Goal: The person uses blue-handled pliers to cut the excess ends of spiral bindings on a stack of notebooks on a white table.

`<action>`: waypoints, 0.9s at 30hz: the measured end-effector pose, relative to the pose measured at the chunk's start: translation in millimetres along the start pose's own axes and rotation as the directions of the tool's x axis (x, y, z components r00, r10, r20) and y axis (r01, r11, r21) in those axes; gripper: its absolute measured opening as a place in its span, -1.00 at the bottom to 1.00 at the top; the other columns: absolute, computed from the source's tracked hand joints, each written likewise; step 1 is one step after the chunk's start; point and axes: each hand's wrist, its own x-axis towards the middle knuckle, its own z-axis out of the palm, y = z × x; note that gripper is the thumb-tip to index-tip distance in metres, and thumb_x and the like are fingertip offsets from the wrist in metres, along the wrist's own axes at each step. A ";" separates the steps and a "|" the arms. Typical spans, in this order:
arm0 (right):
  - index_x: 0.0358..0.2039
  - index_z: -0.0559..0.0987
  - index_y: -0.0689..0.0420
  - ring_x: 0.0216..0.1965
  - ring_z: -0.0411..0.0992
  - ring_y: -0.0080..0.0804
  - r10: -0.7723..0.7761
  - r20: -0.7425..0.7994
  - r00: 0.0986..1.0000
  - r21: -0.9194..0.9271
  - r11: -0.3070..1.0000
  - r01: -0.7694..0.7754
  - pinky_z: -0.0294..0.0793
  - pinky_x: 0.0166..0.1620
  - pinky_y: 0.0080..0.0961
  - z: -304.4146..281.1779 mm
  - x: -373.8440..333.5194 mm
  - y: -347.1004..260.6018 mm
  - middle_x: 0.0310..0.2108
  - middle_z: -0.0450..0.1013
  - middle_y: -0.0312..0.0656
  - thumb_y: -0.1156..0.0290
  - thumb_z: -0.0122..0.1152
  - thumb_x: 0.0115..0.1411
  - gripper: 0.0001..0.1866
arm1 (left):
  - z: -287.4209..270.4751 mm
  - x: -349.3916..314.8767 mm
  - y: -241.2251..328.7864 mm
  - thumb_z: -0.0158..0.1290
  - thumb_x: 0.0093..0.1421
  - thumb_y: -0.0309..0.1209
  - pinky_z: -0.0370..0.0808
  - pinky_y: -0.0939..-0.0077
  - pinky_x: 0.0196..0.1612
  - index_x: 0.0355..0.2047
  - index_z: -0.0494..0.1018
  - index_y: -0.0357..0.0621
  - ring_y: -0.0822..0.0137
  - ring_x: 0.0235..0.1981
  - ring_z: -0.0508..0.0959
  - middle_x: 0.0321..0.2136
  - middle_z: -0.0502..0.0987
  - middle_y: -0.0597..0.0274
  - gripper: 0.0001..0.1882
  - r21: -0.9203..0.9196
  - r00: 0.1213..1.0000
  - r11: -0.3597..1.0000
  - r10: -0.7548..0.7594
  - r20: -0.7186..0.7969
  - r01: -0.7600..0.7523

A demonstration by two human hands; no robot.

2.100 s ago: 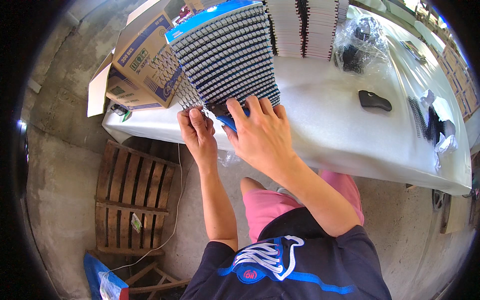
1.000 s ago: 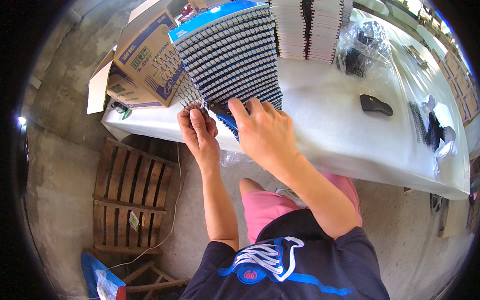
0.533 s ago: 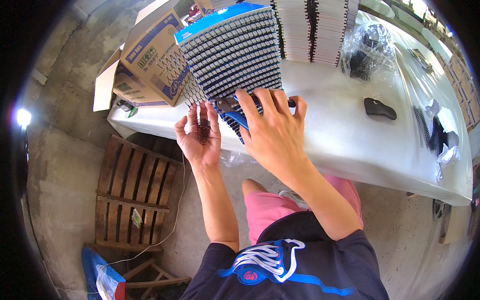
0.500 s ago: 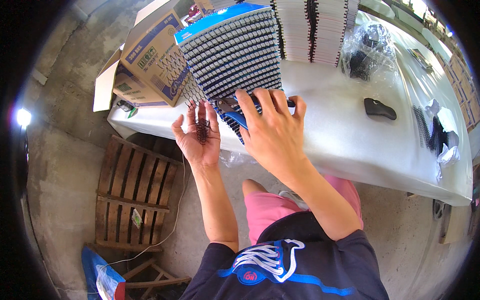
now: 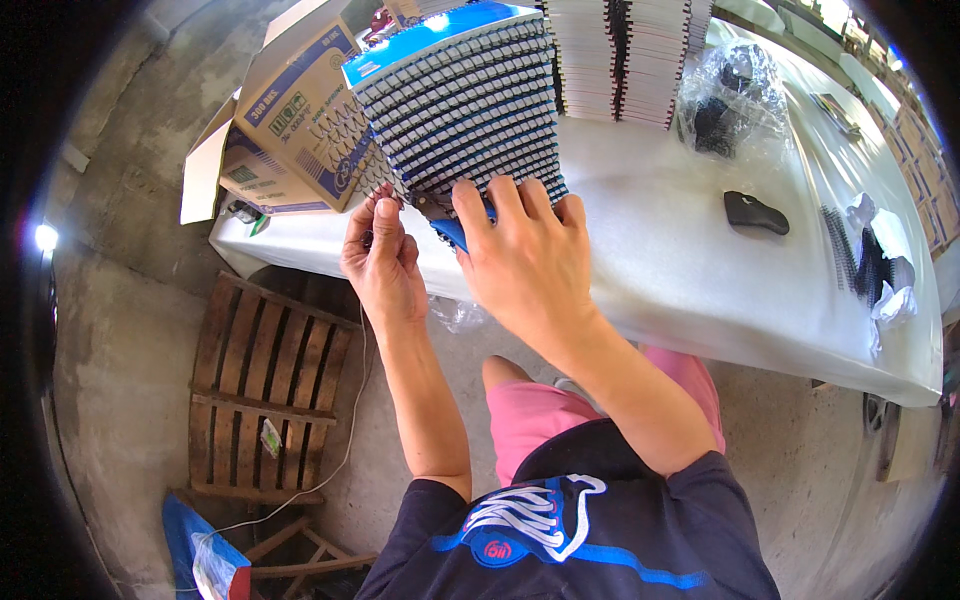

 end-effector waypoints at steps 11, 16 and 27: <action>-0.12 0.48 -0.03 -0.16 0.37 -0.34 0.000 -0.045 0.999 0.077 0.997 0.003 0.24 -0.06 -0.25 -13.0 0.8 6.0 -0.28 0.39 -0.32 0.37 0.38 -0.17 -0.49 | 2.3 -0.5 -0.5 0.12 0.23 -0.37 0.06 0.85 -0.70 -0.18 0.49 -0.25 0.76 -0.68 0.16 -0.43 0.52 0.30 -0.77 -0.024 1.000 1.000 -0.002 0.025 0.002; -0.11 0.48 -0.04 -0.14 0.31 -0.38 -0.006 -0.109 0.994 0.026 1.000 0.009 0.16 -0.09 -0.22 -9.0 4.2 4.2 -0.25 0.36 -0.35 0.36 0.39 -0.18 -0.48 | 6.7 0.3 -1.1 0.17 0.19 -0.37 0.00 0.81 -0.72 -0.17 0.49 -0.31 0.73 -0.74 0.16 -0.53 0.47 0.38 -0.73 -0.045 1.000 0.999 -0.010 -0.014 0.009; -0.10 0.49 0.03 -0.21 0.40 -0.25 0.040 0.017 0.999 0.102 0.994 -0.041 0.30 -0.20 -0.24 -10.3 5.0 0.9 -0.26 0.41 -0.28 0.31 0.36 -0.09 -0.52 | -0.7 -2.7 -7.7 0.11 0.23 -0.40 0.03 0.84 -0.71 -0.17 0.49 -0.31 0.76 -0.70 0.14 -0.46 0.52 0.30 -0.76 -0.002 0.998 0.999 0.039 0.042 -0.039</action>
